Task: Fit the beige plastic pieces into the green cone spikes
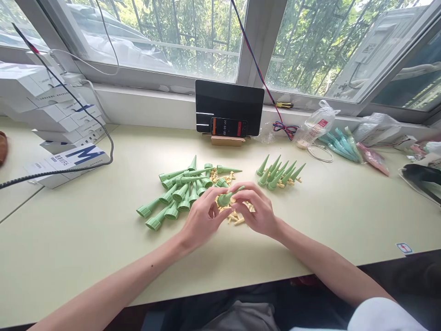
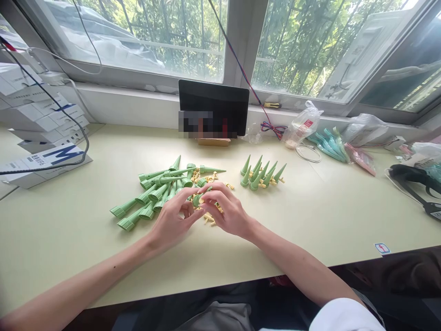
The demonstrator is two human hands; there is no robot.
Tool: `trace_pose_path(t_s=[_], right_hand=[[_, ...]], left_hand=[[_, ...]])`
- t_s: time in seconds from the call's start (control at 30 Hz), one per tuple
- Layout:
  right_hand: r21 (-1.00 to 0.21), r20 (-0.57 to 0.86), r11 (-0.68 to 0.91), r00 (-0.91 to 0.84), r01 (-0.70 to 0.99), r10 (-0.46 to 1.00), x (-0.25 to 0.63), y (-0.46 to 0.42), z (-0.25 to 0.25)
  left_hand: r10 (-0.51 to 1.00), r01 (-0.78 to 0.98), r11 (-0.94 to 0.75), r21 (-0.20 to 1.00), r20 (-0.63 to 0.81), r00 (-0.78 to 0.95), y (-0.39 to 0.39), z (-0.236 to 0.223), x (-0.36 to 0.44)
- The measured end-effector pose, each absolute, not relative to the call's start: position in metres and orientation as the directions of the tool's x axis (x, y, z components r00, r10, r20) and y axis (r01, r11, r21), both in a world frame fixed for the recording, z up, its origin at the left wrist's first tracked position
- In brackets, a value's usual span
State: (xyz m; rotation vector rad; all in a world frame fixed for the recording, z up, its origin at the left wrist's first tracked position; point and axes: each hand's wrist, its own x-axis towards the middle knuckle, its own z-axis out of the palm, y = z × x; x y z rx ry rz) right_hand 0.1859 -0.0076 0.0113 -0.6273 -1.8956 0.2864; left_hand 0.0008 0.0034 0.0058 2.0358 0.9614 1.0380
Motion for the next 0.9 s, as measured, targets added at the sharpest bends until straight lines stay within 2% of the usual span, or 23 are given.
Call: trace_pose_path(t_s=[0.27,0.43,0.53,0.7,0.9], right_hand=[[-0.579,0.721,0.778,-0.293,0.243,0.628,0.184,-0.008,0.010],[-0.675,0.670,0.687,-0.167,0.269,0.723,0.188,-0.003,0.010],[-0.702,0.651,0.652,-0.112,0.287,0.751,0.191,0.001,0.007],[-0.724,0.627,0.615,-0.073,0.312,0.775,0.191,0.003,0.001],[-0.669,0.646,0.628,-0.106,0.399,0.756,0.191,0.001,0.005]], left_hand=[[0.837,0.317,-0.507,0.801,0.372,0.401,0.004,0.004,0.001],[0.894,0.200,-0.258,0.945,0.155,0.421,0.004,0.014,0.001],[0.896,0.096,-0.086,0.992,0.035,0.443,0.006,0.019,0.000],[0.878,-0.088,0.114,0.990,-0.059,0.475,0.009,0.020,0.000],[0.842,-0.165,0.243,0.956,-0.123,0.525,0.013,0.019,-0.001]])
